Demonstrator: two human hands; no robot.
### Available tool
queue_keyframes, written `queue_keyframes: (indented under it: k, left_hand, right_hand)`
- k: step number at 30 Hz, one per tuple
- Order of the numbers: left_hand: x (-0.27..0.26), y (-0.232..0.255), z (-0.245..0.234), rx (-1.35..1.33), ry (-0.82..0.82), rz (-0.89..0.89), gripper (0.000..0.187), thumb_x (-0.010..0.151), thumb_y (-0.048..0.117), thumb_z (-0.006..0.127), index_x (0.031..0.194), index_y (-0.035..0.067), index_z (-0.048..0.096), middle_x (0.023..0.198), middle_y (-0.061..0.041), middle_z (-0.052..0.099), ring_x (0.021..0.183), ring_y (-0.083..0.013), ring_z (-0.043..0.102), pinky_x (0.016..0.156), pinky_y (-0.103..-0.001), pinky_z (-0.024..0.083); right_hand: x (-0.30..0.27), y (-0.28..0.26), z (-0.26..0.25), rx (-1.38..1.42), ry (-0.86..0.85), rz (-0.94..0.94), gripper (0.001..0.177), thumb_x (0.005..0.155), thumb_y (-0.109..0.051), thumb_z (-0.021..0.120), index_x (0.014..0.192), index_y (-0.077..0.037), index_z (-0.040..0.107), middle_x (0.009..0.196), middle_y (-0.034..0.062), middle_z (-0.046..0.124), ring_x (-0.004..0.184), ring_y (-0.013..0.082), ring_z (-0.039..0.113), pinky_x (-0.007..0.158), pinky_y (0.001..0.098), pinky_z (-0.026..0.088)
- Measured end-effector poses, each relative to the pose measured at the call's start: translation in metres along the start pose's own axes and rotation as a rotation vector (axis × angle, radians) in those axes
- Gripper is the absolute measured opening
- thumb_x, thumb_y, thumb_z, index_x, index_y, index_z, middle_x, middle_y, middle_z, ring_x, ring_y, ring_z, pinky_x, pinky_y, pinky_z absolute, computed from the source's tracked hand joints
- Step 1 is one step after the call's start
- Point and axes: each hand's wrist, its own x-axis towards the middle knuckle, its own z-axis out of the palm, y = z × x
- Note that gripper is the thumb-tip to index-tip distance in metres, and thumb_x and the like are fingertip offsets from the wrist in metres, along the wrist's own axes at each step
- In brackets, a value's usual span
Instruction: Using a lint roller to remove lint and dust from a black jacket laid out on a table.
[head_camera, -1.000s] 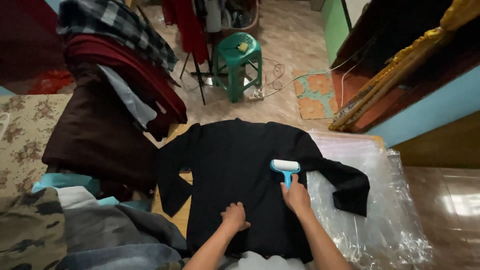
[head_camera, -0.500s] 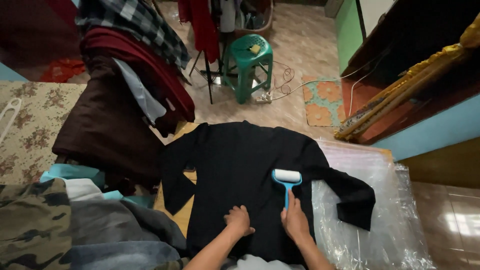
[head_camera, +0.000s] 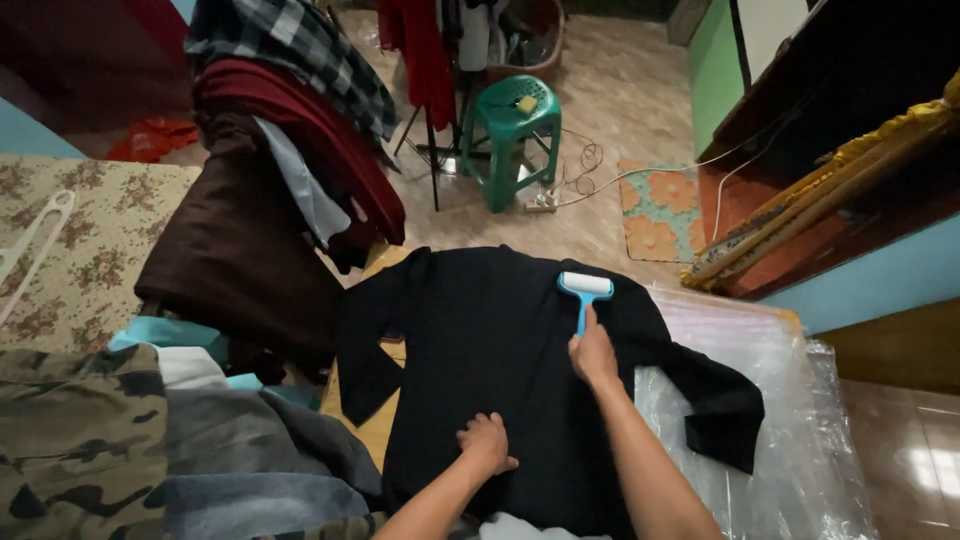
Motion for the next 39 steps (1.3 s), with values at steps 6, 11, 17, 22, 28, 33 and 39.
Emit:
queue_keyframes:
  k: [6,11,17,22,28,33,39]
  left_hand:
    - [-0.020,0.000,-0.018,-0.025,-0.061,0.003,0.089,0.088,0.060,0.076,0.148,0.009,0.033,0.145,-0.020,0.042,0.129,-0.0377,0.050,0.100,-0.051,0.048]
    - [0.016,0.003,0.012,0.019,0.037,-0.011,0.089,0.083,0.066,0.079,0.140,0.012,0.038,0.138,-0.016,0.046,0.122,-0.0345,0.054,0.089,-0.048,0.052]
    - [-0.003,0.004,-0.012,-0.008,-0.061,-0.026,0.088,0.086,0.061,0.078,0.144,0.011,0.035,0.142,-0.017,0.043,0.127,-0.0363,0.051,0.093,-0.050,0.051]
    - [0.012,0.002,0.007,-0.028,0.004,-0.042,0.088,0.082,0.063,0.081,0.140,0.015,0.037,0.140,-0.015,0.044,0.127,-0.0362,0.051,0.093,-0.052,0.050]
    - [0.005,-0.003,0.010,-0.034,0.093,0.034,0.090,0.084,0.061,0.080,0.142,0.010,0.035,0.141,-0.018,0.043,0.126,-0.0391,0.051,0.096,-0.055,0.049]
    - [-0.003,-0.011,0.009,-0.074,0.112,0.095,0.088,0.085,0.061,0.079,0.140,0.008,0.036,0.140,-0.020,0.043,0.125,-0.0406,0.050,0.098,-0.056,0.048]
    - [-0.032,-0.032,-0.019,-0.242,0.009,0.208,0.081,0.094,0.045,0.070,0.154,0.009,0.029,0.151,-0.019,0.036,0.138,-0.0434,0.041,0.112,-0.058,0.040]
  right_hand:
    - [-0.062,0.007,0.018,-0.096,-0.227,0.002,0.082,0.093,-0.021,0.055,0.163,-0.010,0.015,0.094,0.0220,0.069,0.081,0.0391,0.070,0.073,0.0503,0.054]
    - [-0.150,0.017,0.022,-0.146,-0.350,0.010,0.094,0.081,-0.019,0.066,0.159,-0.012,0.013,0.098,0.0263,0.073,0.092,0.0456,0.072,0.083,0.0513,0.057]
    - [-0.202,0.005,0.014,-0.204,-0.576,0.020,0.100,0.089,-0.025,0.065,0.162,-0.011,-0.001,0.098,0.0203,0.071,0.085,0.0392,0.070,0.075,0.0457,0.054]
    - [-0.175,0.013,0.037,-0.193,-0.482,0.016,0.097,0.091,-0.023,0.059,0.166,-0.014,-0.003,0.094,0.0203,0.069,0.081,0.0386,0.069,0.072,0.0483,0.054]
    - [-0.074,-0.008,0.032,-0.199,-0.260,-0.036,0.089,0.091,-0.025,0.059,0.166,-0.021,0.012,0.098,0.0221,0.072,0.088,0.0426,0.071,0.075,0.0536,0.056]
    - [-0.020,-0.053,-0.004,-0.009,-0.190,0.026,0.078,0.097,-0.026,0.055,0.166,-0.025,0.019,0.115,0.0311,0.069,0.102,0.0491,0.068,0.089,0.0526,0.051]
    - [-0.020,-0.044,0.036,-0.126,-0.238,-0.069,0.087,0.089,-0.025,0.057,0.165,-0.015,0.015,0.104,0.0323,0.070,0.094,0.0499,0.069,0.083,0.0542,0.054]
